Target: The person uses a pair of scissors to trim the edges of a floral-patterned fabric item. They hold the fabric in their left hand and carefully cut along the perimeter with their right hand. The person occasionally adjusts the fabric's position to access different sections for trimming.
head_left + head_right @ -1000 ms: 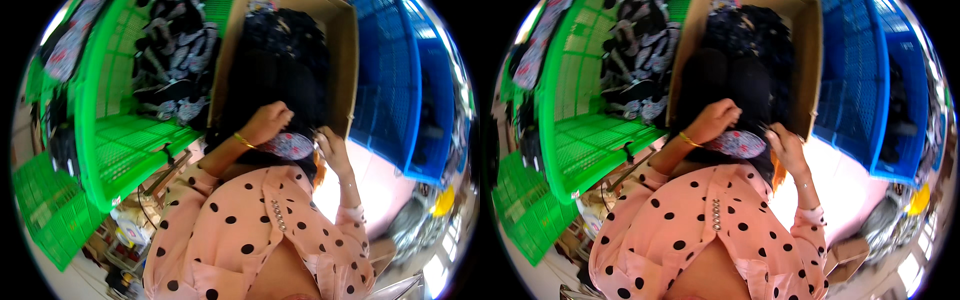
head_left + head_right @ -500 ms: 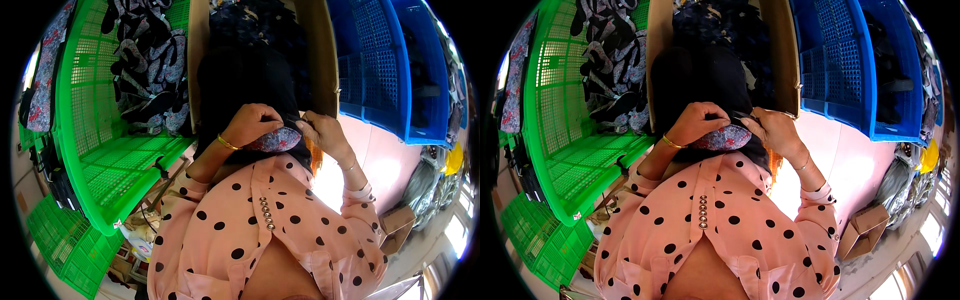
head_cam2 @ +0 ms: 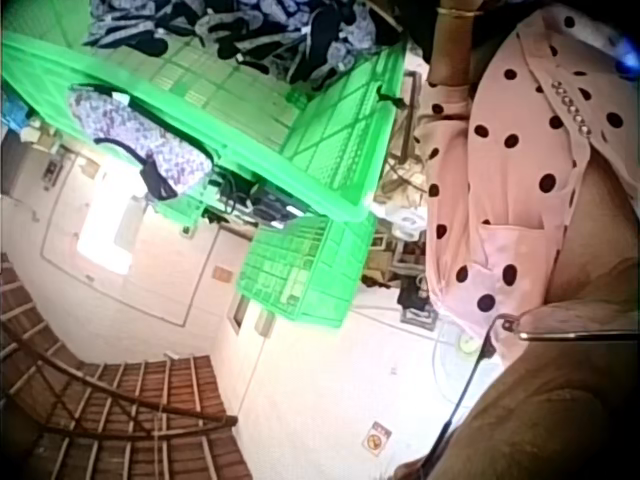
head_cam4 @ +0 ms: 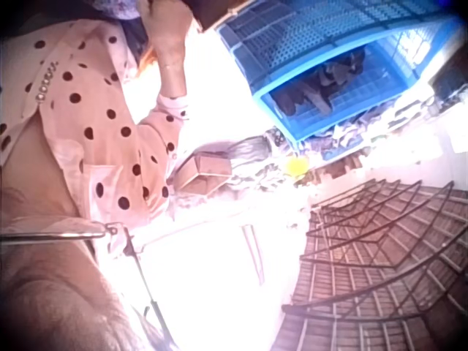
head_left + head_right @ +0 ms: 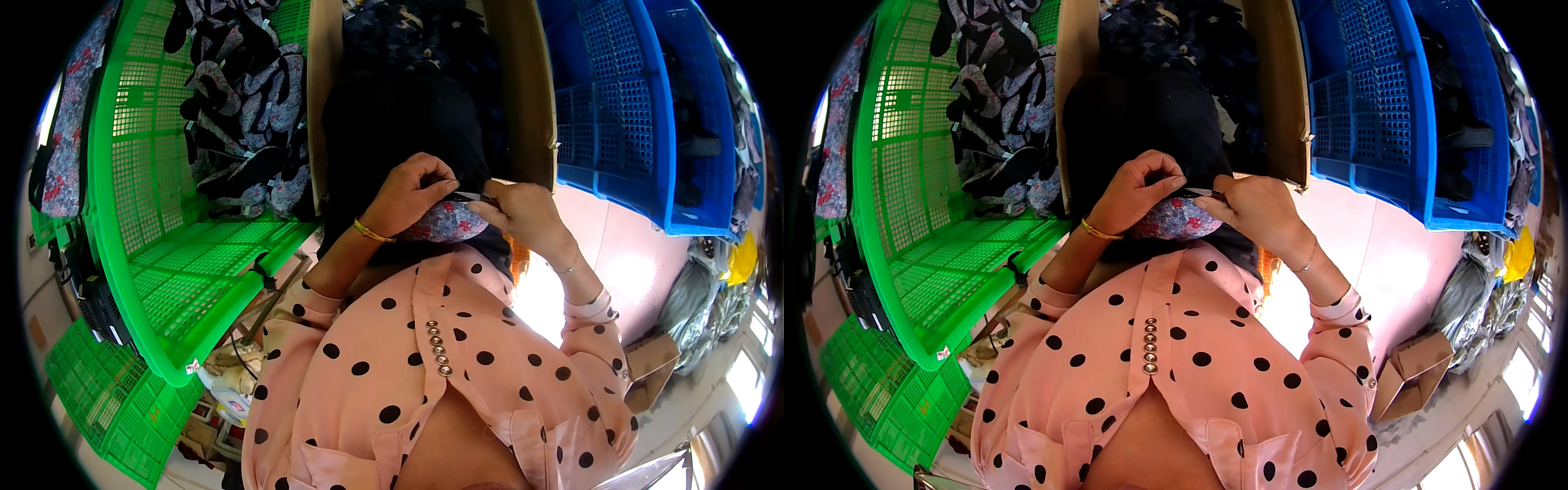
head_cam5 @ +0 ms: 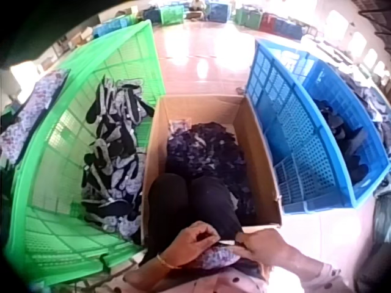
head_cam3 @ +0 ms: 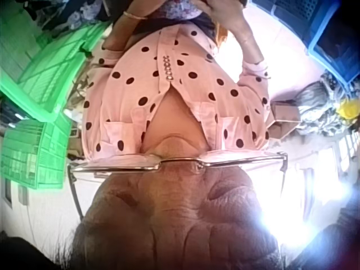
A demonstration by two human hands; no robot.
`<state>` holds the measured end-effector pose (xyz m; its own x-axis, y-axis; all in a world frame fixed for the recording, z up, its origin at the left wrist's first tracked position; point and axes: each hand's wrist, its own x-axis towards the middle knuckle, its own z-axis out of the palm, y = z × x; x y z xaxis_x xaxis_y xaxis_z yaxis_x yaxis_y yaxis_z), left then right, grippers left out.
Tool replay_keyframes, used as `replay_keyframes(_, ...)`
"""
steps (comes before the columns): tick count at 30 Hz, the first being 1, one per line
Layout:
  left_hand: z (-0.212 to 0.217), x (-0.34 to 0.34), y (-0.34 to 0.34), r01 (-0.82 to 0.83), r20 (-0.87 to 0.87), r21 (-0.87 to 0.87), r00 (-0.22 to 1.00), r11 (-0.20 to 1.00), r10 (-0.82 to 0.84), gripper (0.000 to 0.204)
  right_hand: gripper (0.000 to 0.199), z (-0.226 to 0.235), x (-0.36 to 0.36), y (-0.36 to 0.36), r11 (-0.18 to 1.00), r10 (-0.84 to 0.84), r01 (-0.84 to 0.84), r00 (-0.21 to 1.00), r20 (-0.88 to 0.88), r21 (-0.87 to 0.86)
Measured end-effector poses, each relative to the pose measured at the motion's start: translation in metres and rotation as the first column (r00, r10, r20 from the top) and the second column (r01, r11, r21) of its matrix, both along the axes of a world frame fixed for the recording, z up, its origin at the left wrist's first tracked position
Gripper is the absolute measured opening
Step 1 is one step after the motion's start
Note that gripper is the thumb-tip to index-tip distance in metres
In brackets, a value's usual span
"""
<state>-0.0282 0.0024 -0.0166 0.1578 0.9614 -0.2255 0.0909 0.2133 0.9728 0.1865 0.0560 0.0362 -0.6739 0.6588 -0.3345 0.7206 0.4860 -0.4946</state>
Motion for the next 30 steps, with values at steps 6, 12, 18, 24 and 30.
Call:
replay_keyframes(6, -0.004, -0.001, -0.002, -0.056, 0.009, 0.089, 0.998, 0.994, 0.055, 0.008, 0.042, -0.001, -0.013, 0.004, 0.996, 0.064, -0.065, 0.998, 0.022, 0.054)
replay_keyframes(12, 0.023, -0.012, -0.005, -0.321, -0.086, 0.26, 0.932, 0.911, 0.353, 0.009, 0.043, -0.032, 0.012, -0.002, 0.972, -0.233, 0.222, 0.957, -0.171, -0.079)
replay_keyframes(18, 0.052, -0.014, -0.07, 0.19, -0.668, -0.03, 0.726, 0.981, -0.161, 0.025, 0.032, -0.046, 0.022, -0.021, 0.813, -0.427, 0.289, 0.886, -0.179, -0.505)
replay_keyframes(24, 0.05, 0.016, -0.086, 0.045, -0.468, 0.306, 0.877, 0.951, 0.109, 0.048, 0.024, -0.02, 0.021, -0.024, 0.758, -0.523, 0.222, 0.77, -0.367, -0.614)
replay_keyframes(30, 0.074, 0.014, -0.051, 0.075, -0.535, 0.563, 0.792, 0.823, 0.294, 0.049, 0.02, 0.004, 0.002, -0.05, 0.838, -0.533, 0.298, 0.628, -0.567, -0.458)
